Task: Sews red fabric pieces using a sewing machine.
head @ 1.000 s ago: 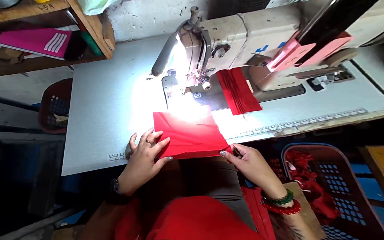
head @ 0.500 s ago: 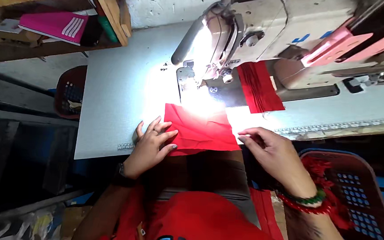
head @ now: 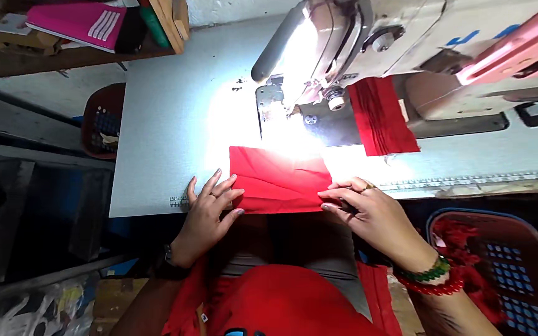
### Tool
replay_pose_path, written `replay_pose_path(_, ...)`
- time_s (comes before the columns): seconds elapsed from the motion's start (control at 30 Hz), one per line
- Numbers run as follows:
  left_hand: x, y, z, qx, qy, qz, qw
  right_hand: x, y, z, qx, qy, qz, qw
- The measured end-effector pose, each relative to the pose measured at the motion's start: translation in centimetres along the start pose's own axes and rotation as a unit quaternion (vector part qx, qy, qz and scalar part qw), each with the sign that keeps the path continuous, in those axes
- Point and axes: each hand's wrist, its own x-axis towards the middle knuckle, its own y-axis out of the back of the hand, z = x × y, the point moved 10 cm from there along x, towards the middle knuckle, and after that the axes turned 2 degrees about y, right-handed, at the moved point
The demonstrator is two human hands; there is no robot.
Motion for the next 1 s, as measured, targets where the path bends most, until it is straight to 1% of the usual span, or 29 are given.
replay_pose_path(0.1,-0.2,0.2,0.0,-0.009,-0.002,0.011,1.0,0.0,0.3,0.4,-0.004,0.002,0.005,1.0)
replay_pose_path(0.2,-0.1,0.1,0.0,-0.009,-0.009,0.019,1.0,-0.4,1.2,2.0,-0.007,-0.02,0.005,1.0)
replay_pose_path(0.27,0.0,0.2,0.0,-0.008,-0.01,0.025,1.0,-0.8,1.6,3.2,0.018,-0.037,0.005,0.999)
replay_pose_path(0.33,0.0,0.3,0.0,-0.007,-0.01,0.036,0.999,-1.1,1.8,3.4,0.043,-0.042,0.013,0.998)
replay_pose_path(0.4,0.0,0.4,0.0,-0.006,-0.01,0.04,0.999,-1.2,1.9,2.8,0.041,-0.033,0.024,0.998)
replay_pose_path(0.5,-0.1,0.3,-0.1,-0.007,-0.009,0.041,0.999,-1.3,1.5,2.1,-0.002,-0.015,0.036,0.999)
replay_pose_path(0.67,-0.6,0.4,0.0,-0.013,-0.011,0.055,0.998,-1.2,1.2,1.1,-0.024,0.019,0.028,0.999)
replay_pose_path(0.7,-0.6,0.6,-0.1,-0.033,-0.007,0.053,0.998,-1.4,1.1,0.3,-0.022,0.034,0.026,0.999)
replay_pose_path(0.77,-0.3,1.9,-0.7,-0.12,0.017,0.051,0.991,-1.9,1.0,-2.3,0.027,0.068,0.016,0.997)
replay_pose_path(0.83,1.2,4.6,-1.2,-0.239,0.05,0.048,0.969,-2.4,1.2,-5.6,0.14,0.101,0.012,0.985)
replay_pose_path(0.87,2.3,6.0,-1.4,-0.278,0.071,0.046,0.957,-2.7,1.2,-7.1,0.202,0.113,0.013,0.973)
replay_pose_path(0.93,5.7,7.5,-1.3,-0.284,0.105,0.015,0.953,-2.8,0.9,-8.8,0.269,0.11,0.021,0.956)
replay_pose_path(1.0,10.7,6.3,-0.7,-0.234,0.082,-0.046,0.968,-2.4,-0.2,-8.2,0.238,0.058,0.021,0.969)
